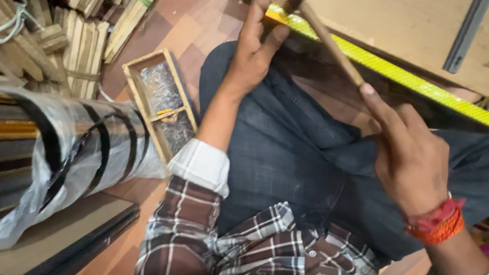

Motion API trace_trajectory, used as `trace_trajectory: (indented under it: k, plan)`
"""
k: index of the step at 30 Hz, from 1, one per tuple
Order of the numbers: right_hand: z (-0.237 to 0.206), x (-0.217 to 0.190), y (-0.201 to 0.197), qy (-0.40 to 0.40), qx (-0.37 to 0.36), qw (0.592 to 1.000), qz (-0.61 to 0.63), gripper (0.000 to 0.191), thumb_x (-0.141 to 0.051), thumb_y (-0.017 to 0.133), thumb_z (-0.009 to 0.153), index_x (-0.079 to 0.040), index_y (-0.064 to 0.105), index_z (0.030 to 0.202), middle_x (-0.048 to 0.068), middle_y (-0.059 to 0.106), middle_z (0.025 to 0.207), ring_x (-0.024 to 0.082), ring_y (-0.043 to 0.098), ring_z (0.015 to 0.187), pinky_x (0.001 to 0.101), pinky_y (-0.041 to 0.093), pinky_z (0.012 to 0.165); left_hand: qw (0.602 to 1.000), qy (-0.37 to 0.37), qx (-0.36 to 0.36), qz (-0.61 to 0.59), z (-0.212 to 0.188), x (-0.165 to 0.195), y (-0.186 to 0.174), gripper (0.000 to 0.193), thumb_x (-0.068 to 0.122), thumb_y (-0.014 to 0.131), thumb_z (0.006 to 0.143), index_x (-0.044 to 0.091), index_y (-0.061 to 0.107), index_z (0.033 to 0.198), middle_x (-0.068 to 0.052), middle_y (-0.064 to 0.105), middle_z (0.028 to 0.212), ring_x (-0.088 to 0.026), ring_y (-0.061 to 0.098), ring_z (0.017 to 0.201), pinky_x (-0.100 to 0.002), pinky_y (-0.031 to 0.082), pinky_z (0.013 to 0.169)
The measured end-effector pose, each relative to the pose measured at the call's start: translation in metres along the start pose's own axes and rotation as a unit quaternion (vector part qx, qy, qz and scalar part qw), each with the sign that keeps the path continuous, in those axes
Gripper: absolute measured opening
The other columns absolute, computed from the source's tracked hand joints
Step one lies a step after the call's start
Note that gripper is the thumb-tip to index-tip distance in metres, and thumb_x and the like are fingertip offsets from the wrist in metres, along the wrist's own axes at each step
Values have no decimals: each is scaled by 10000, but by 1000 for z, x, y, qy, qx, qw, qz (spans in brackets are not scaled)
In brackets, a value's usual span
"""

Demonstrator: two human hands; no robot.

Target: The person sits on the floor and assembles picture frames by attaching decorative corner pieces to the frame edges using a hammer. They handle multiple frames, including yellow and blue ones, and repeatedly hammer small corner pieces into place.

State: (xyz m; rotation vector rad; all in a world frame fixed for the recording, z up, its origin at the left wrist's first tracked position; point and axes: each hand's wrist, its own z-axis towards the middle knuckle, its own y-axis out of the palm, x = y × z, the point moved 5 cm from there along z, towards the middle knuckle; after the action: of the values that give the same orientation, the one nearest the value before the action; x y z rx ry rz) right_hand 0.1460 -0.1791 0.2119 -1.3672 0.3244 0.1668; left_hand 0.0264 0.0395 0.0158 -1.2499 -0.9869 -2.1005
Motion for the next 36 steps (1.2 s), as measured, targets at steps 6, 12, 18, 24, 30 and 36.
trace_trajectory:
  k: [6, 12, 18, 24, 30, 36]
  plan:
    - [4, 0, 11, -39, 61, 992, 106, 661, 164, 589, 923, -127, 504, 1511, 118, 595, 935, 318, 616, 803, 383, 502, 696, 1000, -1, -5, -4, 5, 17, 0, 398, 316, 666, 1091, 73, 487, 1350, -21, 574, 1223, -123, 536, 1170, -268, 421, 1072]
    - [-11, 0, 15, 0, 113, 987, 114, 615, 159, 587, 964, -143, 555, 1498, 102, 519, 862, 275, 570, 710, 344, 488, 641, 1000, -8, 3, 5, -1, 20, -5, 389, 332, 675, 1089, 79, 499, 1327, -15, 556, 1236, -120, 531, 1154, -266, 423, 1061]
    - [-12, 9, 33, 10, 35, 998, 47, 561, 74, 635, 950, -101, 584, 1480, 131, 552, 865, 331, 597, 734, 422, 480, 647, 1000, -6, 5, 4, 2, 16, -12, 378, 322, 675, 1085, 74, 511, 1319, -15, 563, 1218, -126, 527, 1147, -282, 421, 1067]
    - [-79, 6, 58, 25, -13, 995, 98, 440, -36, 687, 903, -90, 641, 1338, 108, 586, 784, 290, 600, 627, 414, 477, 553, 998, 1, 60, -3, -1, 12, -21, 391, 270, 686, 1049, 64, 517, 1335, -21, 576, 1249, -136, 539, 1198, -284, 419, 1091]
    - [-206, -7, 38, 10, -69, 983, 168, 188, -144, 761, 835, -95, 733, 1013, 69, 683, 821, 264, 675, 702, 383, 539, 631, 980, 21, 196, -3, -69, 38, 19, 120, 64, 645, 1013, 51, 587, 1118, -49, 589, 1054, -151, 565, 1010, -313, 469, 966]
    - [-154, 173, 10, 120, 125, 971, 166, 62, -99, 722, 958, -63, 687, 992, 76, 729, 994, 215, 713, 924, 345, 558, 824, 957, 104, 270, -29, 45, 25, -18, 40, 48, 582, 919, 64, 549, 935, -60, 541, 928, -172, 524, 884, -343, 462, 831]
